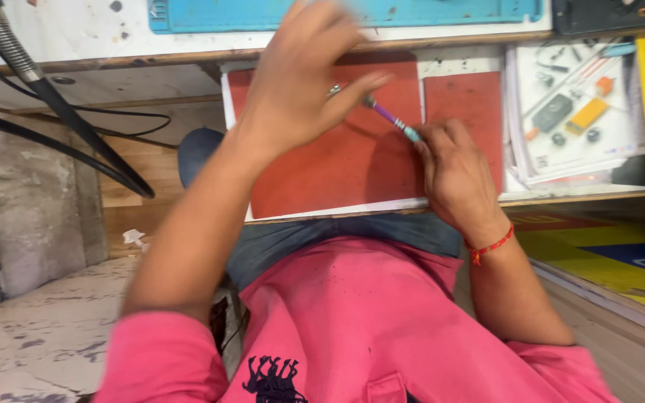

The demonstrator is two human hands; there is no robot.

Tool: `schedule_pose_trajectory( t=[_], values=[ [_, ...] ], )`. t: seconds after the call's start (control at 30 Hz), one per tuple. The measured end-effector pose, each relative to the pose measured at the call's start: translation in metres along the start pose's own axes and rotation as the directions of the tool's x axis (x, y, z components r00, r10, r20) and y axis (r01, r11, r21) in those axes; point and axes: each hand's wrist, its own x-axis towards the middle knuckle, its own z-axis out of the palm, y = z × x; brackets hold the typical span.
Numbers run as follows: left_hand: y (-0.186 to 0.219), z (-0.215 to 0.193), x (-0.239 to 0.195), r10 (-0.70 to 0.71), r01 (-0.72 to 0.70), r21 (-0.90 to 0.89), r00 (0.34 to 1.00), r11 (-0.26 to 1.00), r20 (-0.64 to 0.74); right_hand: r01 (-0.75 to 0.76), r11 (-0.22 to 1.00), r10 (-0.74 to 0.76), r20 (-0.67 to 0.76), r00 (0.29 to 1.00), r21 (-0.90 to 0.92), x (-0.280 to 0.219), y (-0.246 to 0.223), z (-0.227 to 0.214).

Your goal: The person uses a hot air gun to heat a small circuit board placed on a red mat, then uses a small brush to clean the board's surface. The person holds the board steady with one hand while operating the tools with the other.

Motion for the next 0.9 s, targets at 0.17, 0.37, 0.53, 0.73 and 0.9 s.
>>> schedule_pose_trajectory(
  t=[0.17, 0.37, 0.53, 0.73, 0.9],
  values=[
    [-0.039, 0.039, -0.115, -0.334, 0.330, 0.221, 0.942, 0.918, -0.020, 0.084, 0.996, -0.075, 0.216, 0.974, -0.033, 0.010, -0.013, 0.026],
    [-0.038, 0.042, -0.120, -0.340, 0.349, 0.104, 0.936, 0.931, -0.090, 0.145, 0.977, -0.120, 0.157, 0.980, -0.157, 0.013, -0.028, 0.045],
    [-0.035, 0.047, -0.122, -0.363, 0.376, 0.112, 0.924, 0.920, -0.117, 0.096, 0.968, -0.057, 0.168, 0.984, -0.233, 0.002, -0.024, 0.046],
    [-0.036, 0.049, -0.119, -0.401, 0.408, 0.150, 0.913, 0.901, -0.075, 0.039, 0.980, -0.004, 0.178, 0.984, -0.197, -0.008, -0.013, 0.051],
    [-0.034, 0.043, -0.119, -0.395, 0.405, 0.157, 0.914, 0.901, -0.092, 0.068, 0.988, -0.039, 0.202, 0.979, -0.136, -0.002, -0.019, 0.050]
  ],
)
